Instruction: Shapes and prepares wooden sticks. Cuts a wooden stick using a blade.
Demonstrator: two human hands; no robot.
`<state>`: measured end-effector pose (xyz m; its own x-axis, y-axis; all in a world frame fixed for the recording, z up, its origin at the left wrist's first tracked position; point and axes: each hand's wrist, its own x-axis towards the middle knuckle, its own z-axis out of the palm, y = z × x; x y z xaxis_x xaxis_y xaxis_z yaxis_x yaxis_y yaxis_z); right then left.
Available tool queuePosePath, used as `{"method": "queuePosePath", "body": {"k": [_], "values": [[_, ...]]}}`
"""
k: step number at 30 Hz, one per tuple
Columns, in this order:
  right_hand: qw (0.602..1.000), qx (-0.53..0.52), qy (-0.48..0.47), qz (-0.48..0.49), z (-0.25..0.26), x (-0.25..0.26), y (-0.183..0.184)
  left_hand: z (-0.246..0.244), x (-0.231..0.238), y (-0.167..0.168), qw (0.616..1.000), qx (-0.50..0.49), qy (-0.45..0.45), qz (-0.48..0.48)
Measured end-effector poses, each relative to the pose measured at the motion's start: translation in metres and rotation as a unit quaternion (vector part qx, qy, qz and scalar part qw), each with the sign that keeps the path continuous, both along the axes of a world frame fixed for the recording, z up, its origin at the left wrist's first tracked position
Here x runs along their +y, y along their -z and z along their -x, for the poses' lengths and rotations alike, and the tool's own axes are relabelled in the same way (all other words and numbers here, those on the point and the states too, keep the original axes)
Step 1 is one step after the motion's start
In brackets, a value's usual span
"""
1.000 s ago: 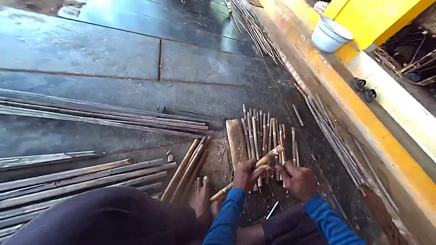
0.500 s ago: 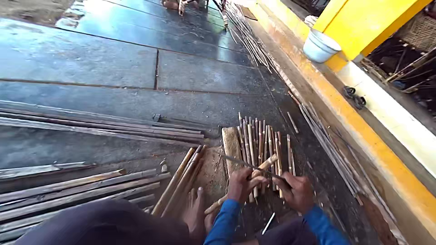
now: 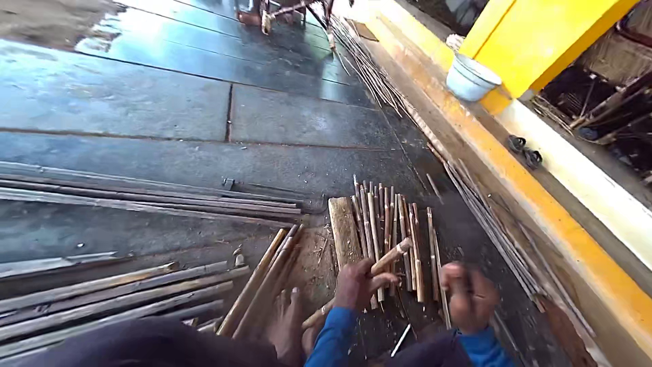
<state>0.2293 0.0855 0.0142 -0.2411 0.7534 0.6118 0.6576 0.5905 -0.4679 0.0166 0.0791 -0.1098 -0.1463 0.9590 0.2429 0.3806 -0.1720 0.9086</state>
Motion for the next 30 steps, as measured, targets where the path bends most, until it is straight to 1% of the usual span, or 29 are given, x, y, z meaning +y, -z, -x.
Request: {"method": "queuePosePath", "body": {"k": [1,2,4,5,7,8,9,10,11,12,13,14,15,16,17,18,19,20,21,22,24,25,27,28,29,30], "values": [[1.0,0.025,0.008,0.01,0.003,-0.009,0.003,-0.001,-0.008,0.002,1.0,-0.001,-0.011,-0.004],[1.0,0.007,0.014,0.02,0.002,-0.011,0.013,-0.002,-0.012,0.005,1.0,0.003,-0.014,-0.017],[0.995,-0.098,0.001,0.028,-0.005,-0.005,0.028,-0.003,-0.011,0.007,1.0,-0.008,0.003,-0.02],[0.995,-0.097,-0.007,0.032,-0.005,-0.007,0.023,-0.002,-0.01,0.008,1.0,-0.011,0.016,-0.016],[1.0,-0.004,-0.003,0.023,0.004,-0.001,0.004,0.003,-0.003,0.005,1.0,-0.005,0.016,-0.002],[1.0,0.007,0.011,0.025,0.003,-0.008,0.008,0.002,-0.013,0.005,1.0,0.002,0.021,0.023],[0.999,-0.026,0.02,0.025,-0.001,-0.007,0.018,0.002,-0.016,0.004,0.999,0.015,0.027,0.035],[0.995,-0.092,0.018,0.019,-0.005,-0.001,0.028,0.003,-0.013,0.004,0.999,0.02,0.032,0.037],[0.991,-0.134,0.01,0.012,-0.007,-0.002,0.03,0.001,-0.013,0.006,0.999,0.018,0.036,0.034],[0.992,-0.126,-0.002,0.005,-0.005,-0.001,0.021,0.002,-0.009,0.006,0.999,0.016,0.039,0.026],[0.997,-0.074,-0.016,0.003,0.001,0.004,0.01,0.004,-0.001,0.005,0.999,0.015,0.032,0.016],[1.0,-0.017,-0.018,0.012,0.004,0.002,0.007,0.003,-0.004,0.005,0.999,0.015,0.028,0.02],[1.0,0.006,-0.011,0.026,0.002,-0.004,0.016,0.001,-0.012,0.006,0.999,0.018,0.033,0.031],[0.999,-0.021,-0.007,0.034,-0.004,-0.001,0.032,0.0,-0.014,0.005,0.999,0.019,0.031,0.026],[0.997,-0.072,-0.017,0.028,-0.01,0.004,0.042,-0.001,-0.013,0.004,1.0,0.014,0.022,0.01],[0.995,-0.095,-0.03,0.027,-0.013,0.003,0.041,-0.001,-0.011,0.005,1.0,0.003,0.012,-0.014],[0.996,-0.073,-0.038,0.027,-0.01,0.003,0.029,0.0,-0.005,0.005,0.999,-0.001,-0.001,-0.04],[0.999,-0.029,-0.037,0.026,-0.004,0.004,0.015,0.002,0.002,0.005,0.998,-0.003,-0.015,-0.055],[0.999,0.005,-0.024,0.029,0.0,-0.002,0.01,0.002,-0.002,0.006,0.999,-0.004,-0.017,-0.05],[0.999,0.011,-0.011,0.029,-0.001,-0.006,0.018,0.001,-0.009,0.007,0.999,0.007,-0.011,-0.036],[0.999,-0.04,0.005,0.018,-0.007,0.007,0.037,-0.002,-0.008,0.007,0.999,0.028,0.004,-0.022],[0.999,-0.043,0.004,0.016,-0.01,0.009,0.031,-0.004,-0.009,0.006,0.999,0.032,0.011,-0.018],[1.0,0.015,-0.014,0.007,-0.002,0.016,0.001,-0.003,-0.001,0.003,0.999,0.032,-0.004,-0.02],[0.999,0.035,-0.014,0.011,0.001,0.009,0.001,-0.003,-0.007,0.005,0.999,0.033,-0.003,-0.007],[1.0,0.022,-0.008,0.015,0.0,0.005,0.011,-0.002,-0.011,0.006,0.999,0.035,0.004,0.004],[0.999,-0.025,0.002,0.019,-0.003,0.008,0.023,-0.002,-0.009,0.007,0.999,0.035,0.01,0.005]]}}
